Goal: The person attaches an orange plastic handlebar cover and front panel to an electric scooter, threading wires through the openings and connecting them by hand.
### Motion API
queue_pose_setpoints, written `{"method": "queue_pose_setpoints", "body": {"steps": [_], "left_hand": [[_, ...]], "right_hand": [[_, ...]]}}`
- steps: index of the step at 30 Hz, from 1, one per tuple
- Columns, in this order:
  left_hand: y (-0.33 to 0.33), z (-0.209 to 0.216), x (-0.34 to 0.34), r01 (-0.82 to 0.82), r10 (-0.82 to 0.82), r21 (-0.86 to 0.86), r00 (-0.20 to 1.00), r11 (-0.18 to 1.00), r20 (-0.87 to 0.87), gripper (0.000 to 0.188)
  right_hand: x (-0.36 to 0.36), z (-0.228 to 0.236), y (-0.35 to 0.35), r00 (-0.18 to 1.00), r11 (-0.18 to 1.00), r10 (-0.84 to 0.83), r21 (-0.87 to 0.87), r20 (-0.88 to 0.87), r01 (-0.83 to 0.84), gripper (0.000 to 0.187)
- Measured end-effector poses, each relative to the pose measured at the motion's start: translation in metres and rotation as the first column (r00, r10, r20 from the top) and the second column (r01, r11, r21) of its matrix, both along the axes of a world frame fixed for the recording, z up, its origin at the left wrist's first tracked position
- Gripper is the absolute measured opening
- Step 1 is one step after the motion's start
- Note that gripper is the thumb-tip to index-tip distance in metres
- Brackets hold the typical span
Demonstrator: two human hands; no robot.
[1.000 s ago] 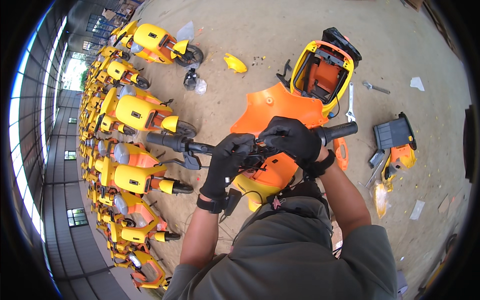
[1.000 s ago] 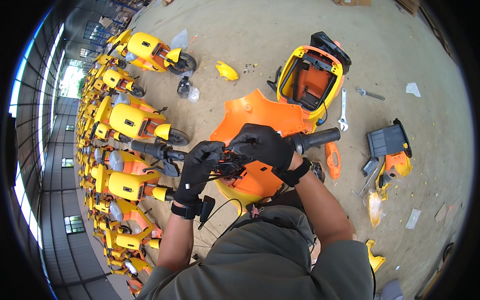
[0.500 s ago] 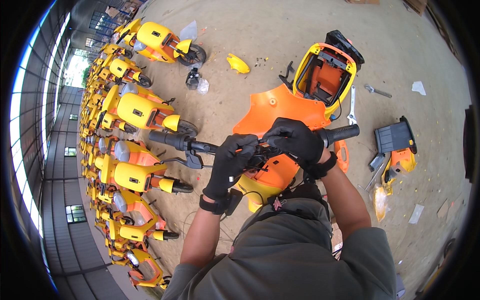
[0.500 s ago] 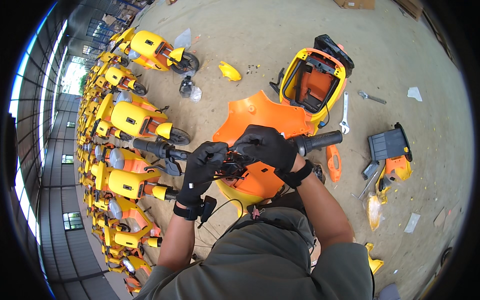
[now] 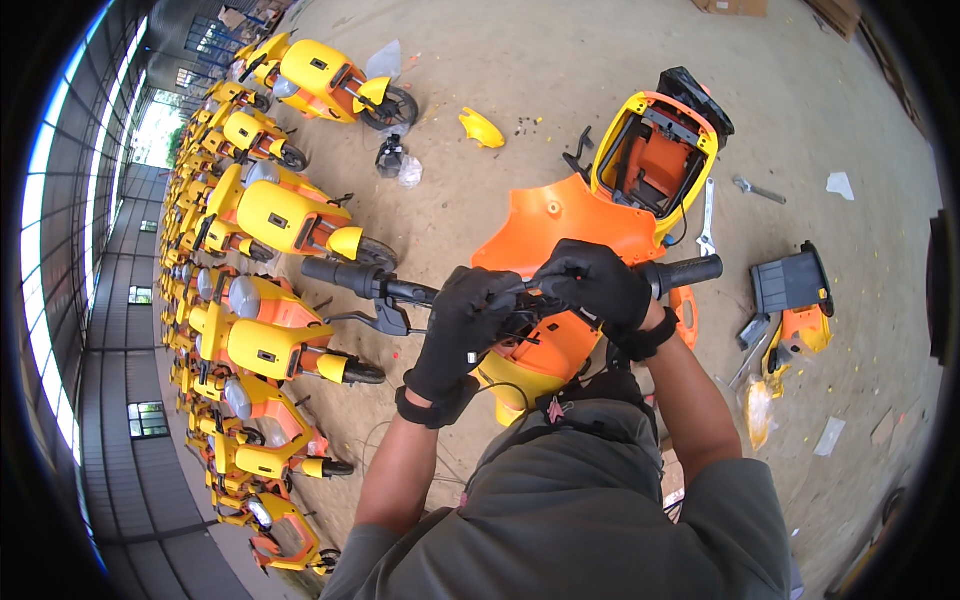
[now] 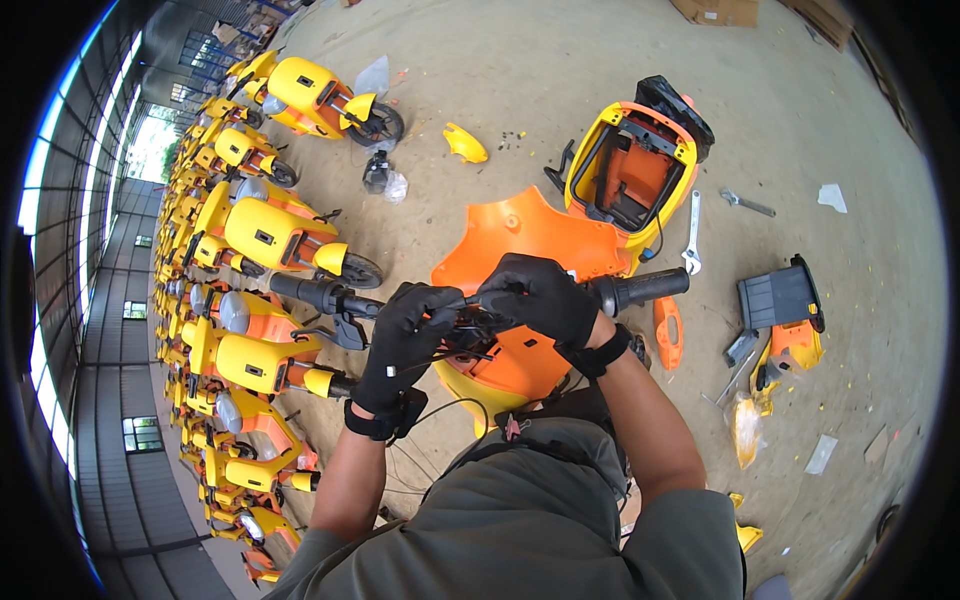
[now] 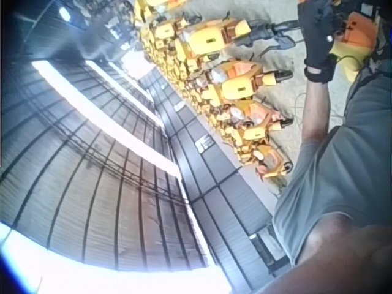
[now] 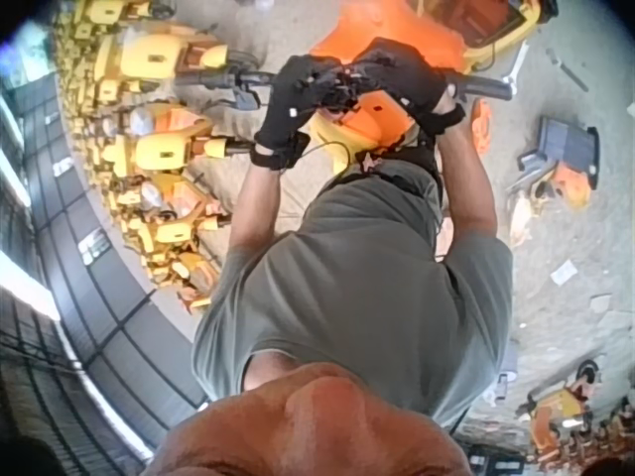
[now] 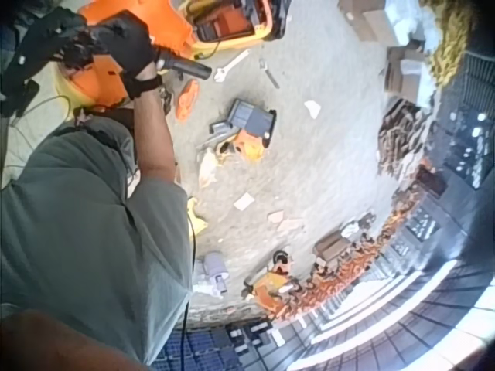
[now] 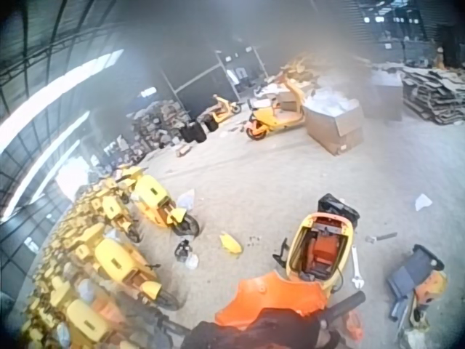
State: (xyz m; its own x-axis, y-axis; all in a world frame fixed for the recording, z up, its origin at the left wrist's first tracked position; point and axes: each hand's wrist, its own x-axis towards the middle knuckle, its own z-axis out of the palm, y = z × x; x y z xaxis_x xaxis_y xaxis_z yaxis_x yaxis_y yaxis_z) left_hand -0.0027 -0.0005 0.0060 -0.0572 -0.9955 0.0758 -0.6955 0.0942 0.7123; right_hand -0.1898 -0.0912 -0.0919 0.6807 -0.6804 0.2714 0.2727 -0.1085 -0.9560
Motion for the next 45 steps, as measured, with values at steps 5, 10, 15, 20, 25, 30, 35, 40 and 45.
{"method": "queue_pose_setpoints", "body": {"steps": [5,10,15,20,25,30,35,40,45], "left_hand": [[-0.001,0.004,-0.002,0.024,-0.024,-0.020,1.000,1.000,-0.016,0.016],[-0.003,0.012,-0.005,0.038,-0.038,0.024,0.999,0.999,-0.004,0.016],[-0.007,0.013,-0.006,0.051,-0.050,0.040,0.998,0.998,-0.029,0.018],[-0.008,0.006,-0.002,0.086,-0.087,0.016,0.991,0.996,0.106,0.016],[-0.008,0.000,-0.002,0.082,-0.082,0.009,0.984,0.997,0.155,0.014],[-0.009,-0.003,0.005,0.075,-0.081,0.042,0.985,0.996,0.152,0.017],[-0.013,0.002,0.000,0.161,-0.168,0.047,0.963,0.986,0.211,0.022],[-0.010,0.002,0.007,0.222,-0.248,0.115,0.919,0.968,0.307,0.019],[-0.008,0.000,0.004,0.196,-0.224,0.126,0.937,0.972,0.269,0.024]], "right_hand": [[0.001,0.000,0.001,1.000,0.997,-0.015,0.070,0.027,0.013,0.008],[0.000,0.001,0.002,1.000,0.998,-0.017,0.061,0.013,0.016,0.007],[0.001,-0.004,0.000,1.000,0.999,-0.013,0.047,-0.001,0.013,0.006],[0.002,-0.006,0.002,1.000,0.999,-0.015,0.049,-0.007,0.015,0.007],[0.002,-0.001,0.004,0.997,0.999,-0.001,0.033,-0.073,0.003,0.010],[0.002,0.003,0.001,0.987,0.998,0.042,-0.036,-0.155,-0.048,0.010],[-0.002,-0.003,0.000,0.993,0.987,0.020,-0.154,-0.115,-0.038,0.011],[0.002,-0.003,0.004,0.994,0.943,-0.025,-0.333,-0.105,-0.011,0.014],[-0.001,0.001,0.004,0.996,0.965,0.001,-0.261,-0.089,-0.025,0.012]]}}
